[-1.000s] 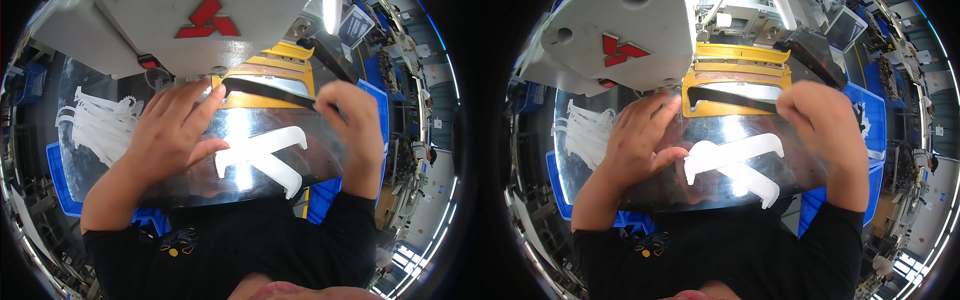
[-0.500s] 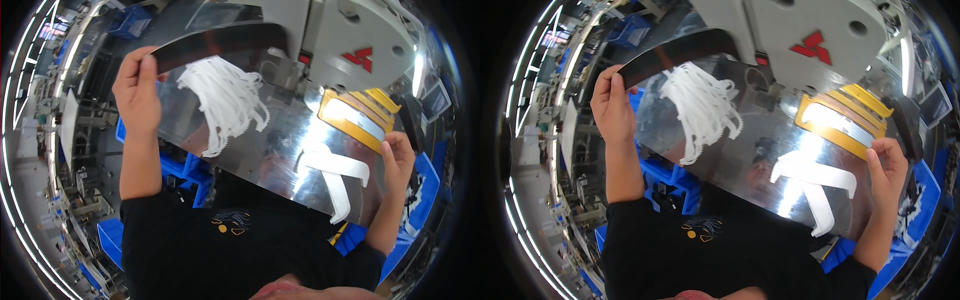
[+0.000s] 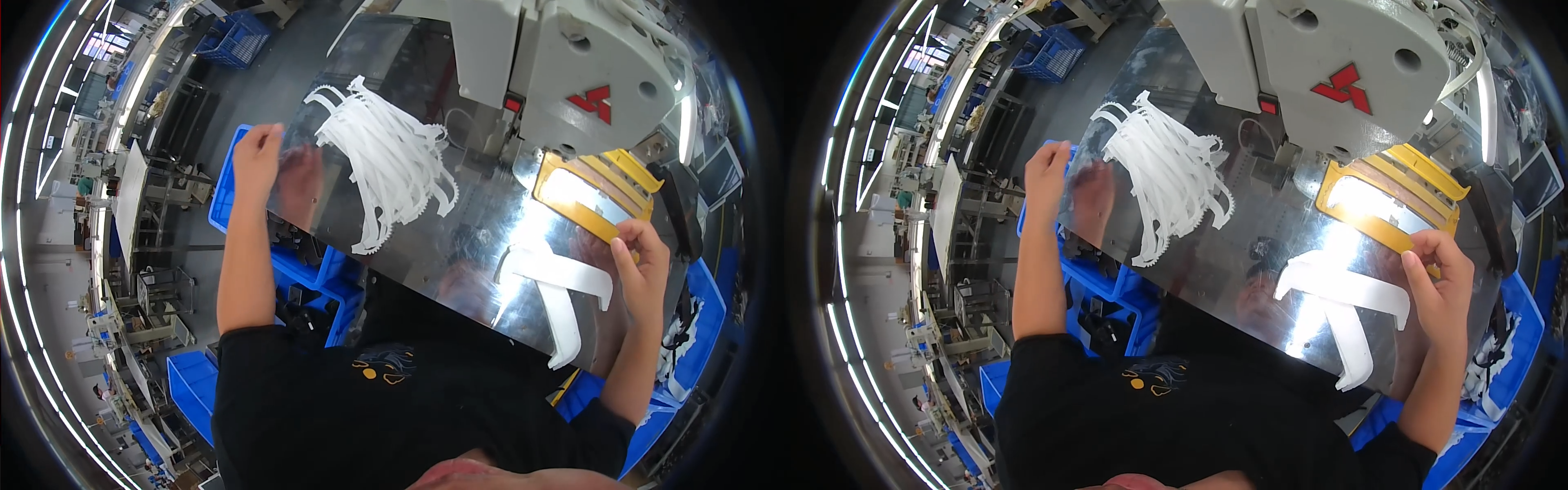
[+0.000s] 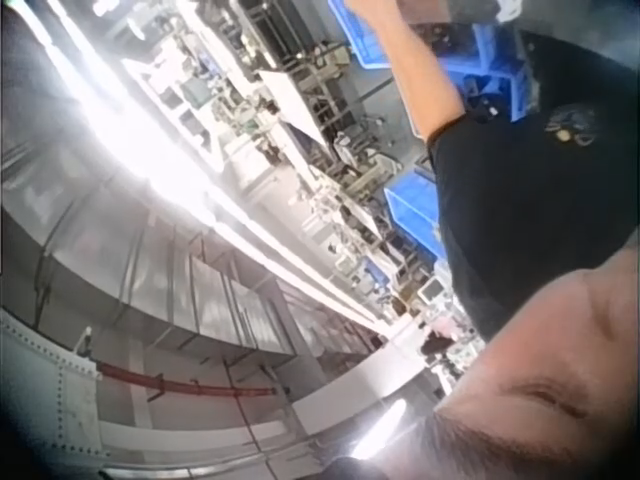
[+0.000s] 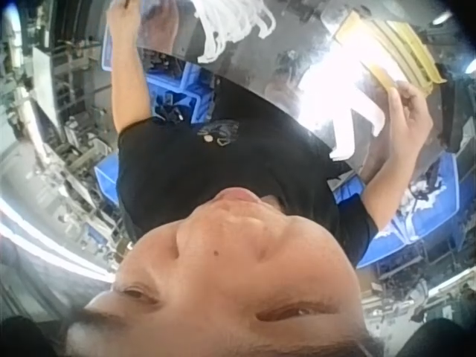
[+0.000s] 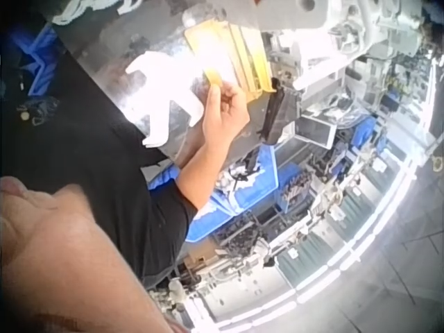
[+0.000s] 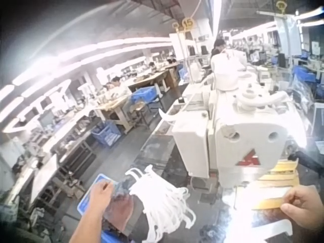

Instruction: Operating an industrial sewing machine to stitch together layered leather or synthetic components for footwear.

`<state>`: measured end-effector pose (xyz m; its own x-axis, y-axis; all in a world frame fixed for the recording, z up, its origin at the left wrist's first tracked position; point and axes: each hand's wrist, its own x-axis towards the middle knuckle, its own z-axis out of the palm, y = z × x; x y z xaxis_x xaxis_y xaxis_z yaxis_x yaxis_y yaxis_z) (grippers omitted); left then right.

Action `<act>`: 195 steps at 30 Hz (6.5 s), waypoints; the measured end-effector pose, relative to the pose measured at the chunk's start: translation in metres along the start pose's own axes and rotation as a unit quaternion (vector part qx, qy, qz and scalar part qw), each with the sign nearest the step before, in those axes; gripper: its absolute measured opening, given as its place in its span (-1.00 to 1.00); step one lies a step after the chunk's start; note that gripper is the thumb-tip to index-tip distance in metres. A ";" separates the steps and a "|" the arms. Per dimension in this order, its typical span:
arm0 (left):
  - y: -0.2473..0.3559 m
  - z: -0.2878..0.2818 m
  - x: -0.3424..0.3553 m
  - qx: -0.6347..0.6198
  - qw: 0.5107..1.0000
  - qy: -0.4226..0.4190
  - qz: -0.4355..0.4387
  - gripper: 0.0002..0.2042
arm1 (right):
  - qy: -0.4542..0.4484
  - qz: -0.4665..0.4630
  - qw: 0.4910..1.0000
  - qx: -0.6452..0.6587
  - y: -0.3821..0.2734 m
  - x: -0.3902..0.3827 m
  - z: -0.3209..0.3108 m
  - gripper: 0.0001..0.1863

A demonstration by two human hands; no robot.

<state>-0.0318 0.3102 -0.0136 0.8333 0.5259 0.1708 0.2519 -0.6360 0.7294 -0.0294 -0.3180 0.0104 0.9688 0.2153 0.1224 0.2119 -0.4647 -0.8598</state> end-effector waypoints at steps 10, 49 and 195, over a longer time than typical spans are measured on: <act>0.047 0.051 0.007 0.077 0.983 -0.152 0.072 -0.68 | -0.017 0.019 1.000 -0.011 -0.001 0.002 0.003 -0.83; 0.232 0.142 -0.093 -0.327 0.696 -0.479 0.423 -0.68 | -0.179 -0.087 0.978 0.063 -0.007 0.025 -0.001 -0.06; 0.221 0.169 -0.121 -0.112 0.773 -0.510 0.360 -0.78 | -0.062 -0.076 0.995 -0.008 -0.032 0.010 0.023 -0.90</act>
<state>0.0058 0.0105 0.0154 0.7015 -0.7103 0.0581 -0.4542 -0.3827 0.8045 -0.0294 -0.2814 0.0273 0.9024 0.3877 0.1879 0.3579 -0.4317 -0.8280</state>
